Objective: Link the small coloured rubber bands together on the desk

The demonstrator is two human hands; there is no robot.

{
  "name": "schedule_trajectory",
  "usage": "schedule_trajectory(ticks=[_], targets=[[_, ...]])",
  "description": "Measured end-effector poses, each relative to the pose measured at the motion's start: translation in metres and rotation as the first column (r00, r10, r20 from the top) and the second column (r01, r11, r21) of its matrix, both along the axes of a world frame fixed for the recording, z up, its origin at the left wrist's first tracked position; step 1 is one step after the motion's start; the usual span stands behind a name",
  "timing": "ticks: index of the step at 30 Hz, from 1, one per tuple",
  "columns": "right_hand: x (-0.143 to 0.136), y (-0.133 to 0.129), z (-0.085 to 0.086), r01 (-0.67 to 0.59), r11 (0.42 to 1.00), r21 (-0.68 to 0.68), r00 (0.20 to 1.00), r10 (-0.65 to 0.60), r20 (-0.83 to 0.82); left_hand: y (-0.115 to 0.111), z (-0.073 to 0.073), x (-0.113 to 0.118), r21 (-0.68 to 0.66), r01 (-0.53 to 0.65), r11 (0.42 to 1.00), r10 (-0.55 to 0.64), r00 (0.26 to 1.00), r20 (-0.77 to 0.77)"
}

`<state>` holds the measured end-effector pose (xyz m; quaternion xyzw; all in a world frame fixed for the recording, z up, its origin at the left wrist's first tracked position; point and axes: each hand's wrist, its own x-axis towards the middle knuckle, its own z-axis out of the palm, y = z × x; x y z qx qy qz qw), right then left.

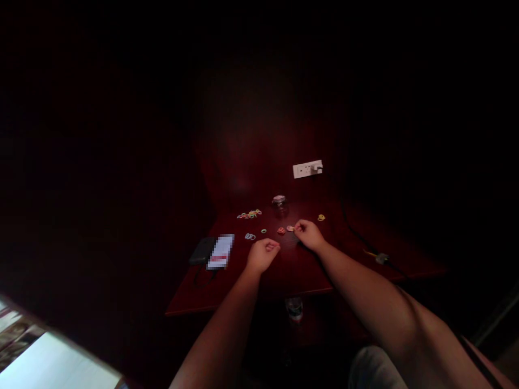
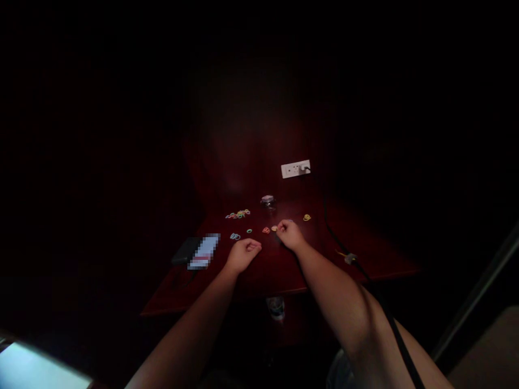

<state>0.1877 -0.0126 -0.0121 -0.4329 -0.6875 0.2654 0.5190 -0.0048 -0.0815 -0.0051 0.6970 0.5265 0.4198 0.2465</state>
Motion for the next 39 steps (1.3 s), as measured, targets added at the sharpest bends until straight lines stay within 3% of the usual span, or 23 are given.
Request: schedule_trajectory(ticks=[6,11,16,20,26,31,39], targets=[[0.053,0.026,0.003,0.37,0.929,0.022,0.929,-0.37,-0.021,-0.001,0.003,-0.001,-0.024,0.039,0.999,-0.039,0.999,-0.012],[0.081,0.048,0.004,0.486,0.874,-0.005,0.869,-0.483,-0.102,0.0,0.002,-0.002,-0.056,0.063,0.996,-0.063,0.998,-0.006],[0.097,0.067,0.003,0.48,0.875,-0.06,0.87,-0.483,-0.101,0.003,0.002,-0.005,-0.087,0.065,0.994,-0.066,0.998,-0.008],[0.106,0.077,0.0,0.399,0.906,-0.14,0.913,-0.407,-0.031,0.004,0.003,-0.006,-0.1,0.071,0.992,-0.071,0.997,0.0],[0.11,0.082,-0.002,0.405,0.897,-0.175,0.914,-0.394,0.094,0.005,0.001,-0.008,-0.142,0.057,0.988,-0.055,0.998,0.021],[0.111,0.077,0.002,0.489,0.852,-0.185,0.852,-0.421,0.311,0.005,-0.001,-0.01,-0.141,0.069,0.988,-0.07,0.998,-0.005],[0.102,0.066,0.015,0.553,0.814,-0.177,0.783,-0.435,0.445,0.007,-0.001,-0.007,-0.093,0.045,0.995,-0.055,0.993,-0.106]])
